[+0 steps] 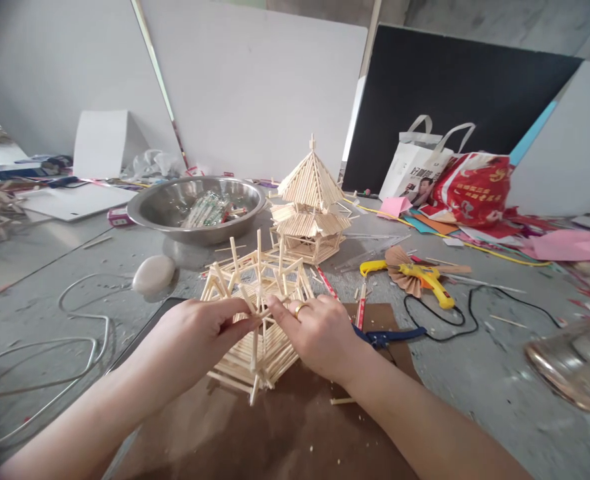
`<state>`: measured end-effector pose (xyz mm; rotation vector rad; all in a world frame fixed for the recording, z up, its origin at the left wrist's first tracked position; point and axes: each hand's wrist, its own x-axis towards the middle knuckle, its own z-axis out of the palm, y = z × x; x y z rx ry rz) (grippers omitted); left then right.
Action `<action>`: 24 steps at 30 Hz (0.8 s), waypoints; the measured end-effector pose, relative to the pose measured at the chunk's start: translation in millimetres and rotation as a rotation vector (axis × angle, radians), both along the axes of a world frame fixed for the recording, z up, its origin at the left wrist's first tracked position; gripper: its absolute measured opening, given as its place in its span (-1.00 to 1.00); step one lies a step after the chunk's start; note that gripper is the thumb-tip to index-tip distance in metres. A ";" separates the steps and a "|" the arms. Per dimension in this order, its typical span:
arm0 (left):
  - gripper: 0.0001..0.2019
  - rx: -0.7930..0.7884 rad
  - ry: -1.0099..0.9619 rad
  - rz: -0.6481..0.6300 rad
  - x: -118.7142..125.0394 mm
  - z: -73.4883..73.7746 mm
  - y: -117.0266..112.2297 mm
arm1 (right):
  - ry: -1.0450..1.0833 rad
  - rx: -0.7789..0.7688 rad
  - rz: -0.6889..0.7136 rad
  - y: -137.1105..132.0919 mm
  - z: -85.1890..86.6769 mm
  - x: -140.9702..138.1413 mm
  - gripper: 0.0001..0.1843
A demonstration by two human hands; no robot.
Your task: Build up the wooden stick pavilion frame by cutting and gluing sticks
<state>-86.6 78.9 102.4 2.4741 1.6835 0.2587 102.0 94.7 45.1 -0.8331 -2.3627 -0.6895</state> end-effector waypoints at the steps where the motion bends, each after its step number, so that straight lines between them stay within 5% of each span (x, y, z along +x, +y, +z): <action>1: -0.75 0.001 0.001 0.000 -0.2 -0.1 0.1 | -0.009 -0.009 -0.008 -0.1 0.0 0.0 -0.59; 24: -0.82 -0.011 0.039 -0.042 -4.0 3.5 -2.0 | -0.029 -0.118 -0.036 -1.6 7.3 2.4 -0.63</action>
